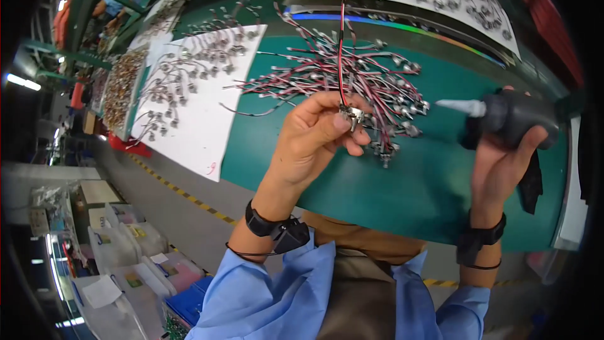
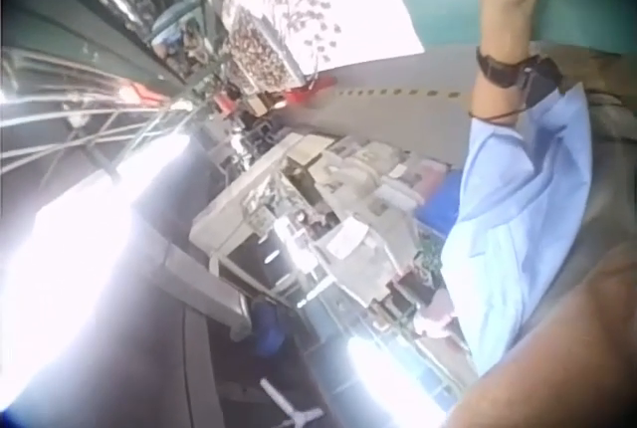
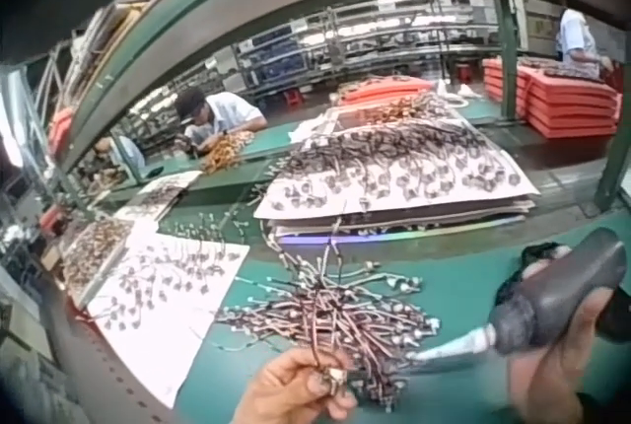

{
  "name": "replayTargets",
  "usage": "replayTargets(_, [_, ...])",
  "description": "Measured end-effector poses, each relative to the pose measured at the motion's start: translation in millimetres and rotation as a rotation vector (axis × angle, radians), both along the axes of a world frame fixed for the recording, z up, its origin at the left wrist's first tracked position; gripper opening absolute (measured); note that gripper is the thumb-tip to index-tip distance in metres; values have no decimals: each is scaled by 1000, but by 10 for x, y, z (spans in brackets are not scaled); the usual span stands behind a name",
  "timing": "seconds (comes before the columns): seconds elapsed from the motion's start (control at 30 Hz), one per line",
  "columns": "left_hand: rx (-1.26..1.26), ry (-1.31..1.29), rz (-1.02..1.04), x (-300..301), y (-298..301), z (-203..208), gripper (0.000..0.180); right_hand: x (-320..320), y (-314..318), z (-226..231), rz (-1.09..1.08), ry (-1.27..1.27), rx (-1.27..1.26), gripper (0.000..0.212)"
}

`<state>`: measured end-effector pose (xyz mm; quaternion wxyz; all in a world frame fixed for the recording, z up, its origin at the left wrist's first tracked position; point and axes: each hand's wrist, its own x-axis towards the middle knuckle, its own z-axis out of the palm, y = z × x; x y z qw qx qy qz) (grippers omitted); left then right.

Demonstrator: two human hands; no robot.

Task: The person picks up a wire assembly from a pile, applies a substance to the connector using a squeeze bottle, and places the component onto a white sheet, repeating the process for several assemblies.

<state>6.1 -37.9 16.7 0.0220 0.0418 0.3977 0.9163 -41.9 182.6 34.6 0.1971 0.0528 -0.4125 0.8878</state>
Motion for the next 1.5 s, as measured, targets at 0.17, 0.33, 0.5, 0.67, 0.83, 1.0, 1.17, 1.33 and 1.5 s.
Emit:
replayTargets(0.17, [-23,-12,-57,-24,197,-124,20,123,26,-153,118,123,300,71])
replayTargets(0.33, [-98,48,-54,-37,274,-152,19,121,49,-152,78,52,350,76])
replayTargets(0.5, [-85,63,-54,-47,289,-176,19,130,29,-165,126,33,293,75])
replayTargets(0.67, [-76,33,-34,-36,302,-173,19,132,24,-175,161,15,328,76])
replayTargets(0.83, [-76,22,-44,-38,295,-169,19,126,7,-180,165,17,321,75])
replayTargets(1.0, [-90,22,-51,-42,294,-182,19,126,4,-192,159,22,350,75])
replayTargets(1.17, [-85,21,-55,-41,302,-182,19,122,-1,-204,171,25,341,75])
replayTargets(1.33, [-84,-2,-38,-39,310,-179,19,90,25,-203,135,74,424,74])
replayTargets(1.5, [-79,3,-35,-67,285,-193,19,8,70,-177,96,57,405,68])
